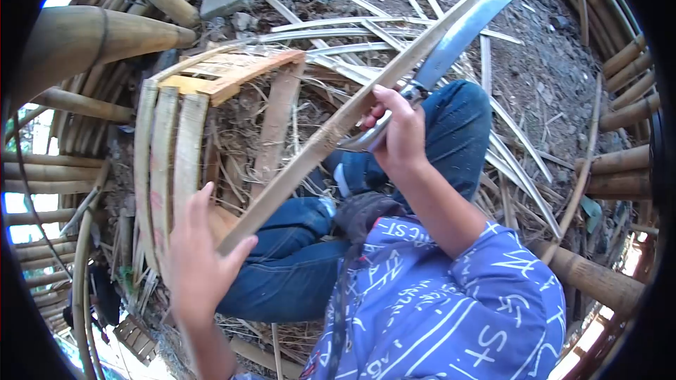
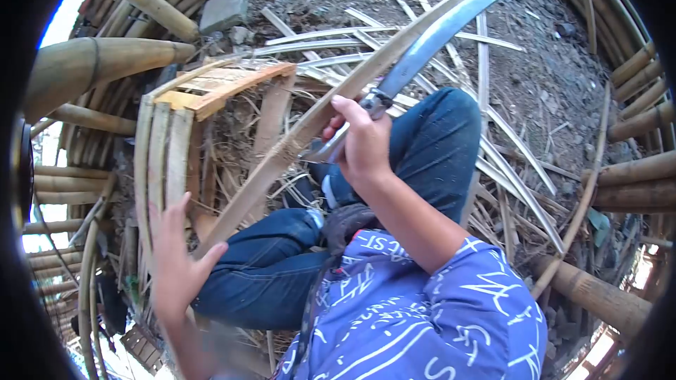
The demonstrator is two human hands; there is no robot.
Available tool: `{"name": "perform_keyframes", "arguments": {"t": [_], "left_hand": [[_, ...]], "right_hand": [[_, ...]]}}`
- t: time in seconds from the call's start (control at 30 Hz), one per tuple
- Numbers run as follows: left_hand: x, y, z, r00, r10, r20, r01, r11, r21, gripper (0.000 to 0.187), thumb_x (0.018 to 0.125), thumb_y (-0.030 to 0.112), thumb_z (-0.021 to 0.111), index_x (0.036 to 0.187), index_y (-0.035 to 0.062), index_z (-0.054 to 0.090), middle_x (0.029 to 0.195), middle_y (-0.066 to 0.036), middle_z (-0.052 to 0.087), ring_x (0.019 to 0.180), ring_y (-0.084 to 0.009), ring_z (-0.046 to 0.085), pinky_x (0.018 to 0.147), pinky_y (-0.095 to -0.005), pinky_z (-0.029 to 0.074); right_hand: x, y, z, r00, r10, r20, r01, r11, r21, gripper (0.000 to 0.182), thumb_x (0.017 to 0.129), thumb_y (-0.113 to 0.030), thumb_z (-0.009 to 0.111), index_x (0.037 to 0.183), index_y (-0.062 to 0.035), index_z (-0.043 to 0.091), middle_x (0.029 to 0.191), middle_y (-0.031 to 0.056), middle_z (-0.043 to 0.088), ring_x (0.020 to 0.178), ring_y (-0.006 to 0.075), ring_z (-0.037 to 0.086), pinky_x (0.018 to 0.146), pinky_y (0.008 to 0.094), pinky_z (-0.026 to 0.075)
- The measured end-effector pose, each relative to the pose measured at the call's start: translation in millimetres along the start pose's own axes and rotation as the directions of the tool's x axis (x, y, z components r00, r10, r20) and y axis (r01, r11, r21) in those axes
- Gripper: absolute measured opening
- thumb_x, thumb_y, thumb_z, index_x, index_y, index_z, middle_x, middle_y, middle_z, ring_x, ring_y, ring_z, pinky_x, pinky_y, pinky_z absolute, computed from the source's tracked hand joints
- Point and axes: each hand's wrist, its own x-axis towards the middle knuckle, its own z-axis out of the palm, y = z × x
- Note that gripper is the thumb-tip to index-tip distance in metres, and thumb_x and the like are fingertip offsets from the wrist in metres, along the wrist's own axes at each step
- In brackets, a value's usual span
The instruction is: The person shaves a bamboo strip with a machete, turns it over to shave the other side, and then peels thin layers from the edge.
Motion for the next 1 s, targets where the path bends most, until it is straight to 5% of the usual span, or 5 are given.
{"name": "perform_keyframes", "arguments": {"t": [0.2, 0.43, 0.7, 0.9, 1.0], "left_hand": [[-6, -30, 8, 0.893, -0.175, 0.414, 0.284, 0.933, -0.219, 0.063, 0.067, 0.028, 0.081, 0.120, 0.0021, 0.057, 0.106, -0.019, 0.064, 0.104, -0.0339, 0.060, 0.092, -0.0398, 0.044], [-51, -74, 10, 0.986, -0.118, -0.122, 0.112, 0.992, -0.052, 0.044, 0.061, 0.028, 0.084, 0.084, -0.0034, 0.062, 0.093, -0.018, 0.061, 0.109, -0.0373, 0.055, 0.094, -0.0447, 0.041], [-46, -54, 20, 0.985, -0.171, -0.027, 0.160, 0.956, -0.247, 0.044, 0.059, 0.037, 0.085, 0.071, -0.0001, 0.064, 0.054, -0.016, 0.055, 0.049, -0.0312, 0.057, 0.051, -0.0381, 0.042], [-26, -6, 49, 0.971, -0.202, -0.130, 0.147, 0.927, -0.345, 0.043, 0.061, 0.037, 0.084, 0.068, 0.0008, 0.062, 0.055, -0.015, 0.055, 0.051, -0.0303, 0.056, 0.051, -0.0373, 0.042], [-11, 14, 61, 0.964, -0.169, -0.205, 0.104, 0.950, -0.293, 0.047, 0.062, 0.041, 0.083, 0.066, 0.0005, 0.059, 0.055, -0.015, 0.054, 0.051, -0.0310, 0.054, 0.052, -0.0386, 0.041]], "right_hand": [[6, -14, 3, 0.997, -0.048, -0.062, 0.045, 0.998, -0.037, 0.013, 0.083, -0.013, 0.065, 0.083, -0.0045, 0.055, 0.062, 0.0032, 0.051, 0.046, 0.0140, 0.053, 0.043, 0.0269, 0.047], [38, -43, -8, 0.992, -0.114, -0.059, 0.113, 0.993, -0.020, 0.015, 0.086, -0.016, 0.063, 0.083, -0.0089, 0.051, 0.066, -0.0022, 0.045, 0.055, 0.0085, 0.048, 0.054, 0.0240, 0.045], [52, -91, -18, 0.979, -0.200, -0.041, 0.194, 0.974, -0.113, 0.017, 0.088, -0.015, 0.061, 0.074, -0.0113, 0.052, 0.062, -0.0039, 0.044, 0.052, 0.0063, 0.046, 0.051, 0.0221, 0.042], [46, -125, -59, 0.962, -0.252, 0.102, 0.272, 0.884, -0.380, 0.043, 0.082, -0.007, 0.053, 0.122, 0.0084, 0.054, 0.059, 0.0005, 0.045, 0.045, 0.0102, 0.045, 0.044, 0.0257, 0.041], [20, -133, -89, 0.958, -0.266, 0.104, 0.276, 0.766, -0.580, 0.018, 0.077, -0.001, 0.055, 0.095, 0.0026, 0.057, 0.058, 0.0040, 0.049, 0.041, 0.0129, 0.049, 0.039, 0.0269, 0.040]]}}
